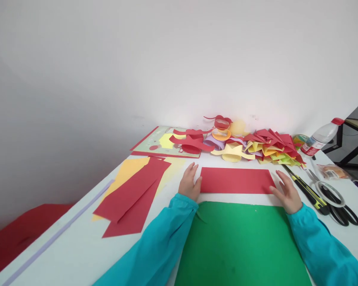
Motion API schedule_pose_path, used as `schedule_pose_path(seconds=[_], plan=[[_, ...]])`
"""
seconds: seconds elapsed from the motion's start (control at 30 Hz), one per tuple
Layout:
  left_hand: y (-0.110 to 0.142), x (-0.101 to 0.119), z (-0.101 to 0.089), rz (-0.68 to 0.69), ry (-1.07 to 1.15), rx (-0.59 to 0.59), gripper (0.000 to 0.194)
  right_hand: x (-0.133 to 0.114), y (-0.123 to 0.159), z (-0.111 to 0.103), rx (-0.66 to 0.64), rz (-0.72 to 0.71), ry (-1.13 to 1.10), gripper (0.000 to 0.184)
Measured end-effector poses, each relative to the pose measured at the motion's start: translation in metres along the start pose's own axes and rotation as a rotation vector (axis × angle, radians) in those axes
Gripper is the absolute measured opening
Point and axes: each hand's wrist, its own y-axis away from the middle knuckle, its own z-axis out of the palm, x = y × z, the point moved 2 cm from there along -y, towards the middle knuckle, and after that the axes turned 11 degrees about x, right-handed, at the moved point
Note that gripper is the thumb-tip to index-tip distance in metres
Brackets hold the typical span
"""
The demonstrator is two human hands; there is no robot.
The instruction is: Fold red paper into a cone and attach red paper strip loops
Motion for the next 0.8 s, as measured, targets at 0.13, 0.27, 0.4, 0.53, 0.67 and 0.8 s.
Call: schedule_pose_path(seconds=[0.13, 0.27, 0.4, 0.53, 0.67, 0.8], plan=[[0.033, 0.021, 0.017, 0.409, -0.269, -0.273, 0.029, -0.038, 0.023, 0.025, -0.246, -0.526, 0.417, 0.048], [0.076, 0.033, 0.042, 0.796, -0.726, -0.517, 0.045, -0.061, 0.046, 0.053, -0.423, -0.677, 0.712, 0.049], [0.092, 0.033, 0.051, 0.770, -0.905, -0.555, 0.051, -0.061, 0.054, 0.062, -0.417, -0.633, 0.805, 0.047], [0.094, 0.031, 0.050, 0.700, -0.959, -0.541, 0.054, -0.059, 0.053, 0.060, -0.426, -0.662, 0.816, 0.046], [0.097, 0.032, 0.044, 0.620, -1.017, -0.505, 0.060, -0.063, 0.052, 0.058, -0.424, -0.660, 0.843, 0.044], [0.100, 0.034, 0.035, 0.526, -1.091, -0.469, 0.065, -0.065, 0.053, 0.059, -0.409, -0.648, 0.888, 0.042]])
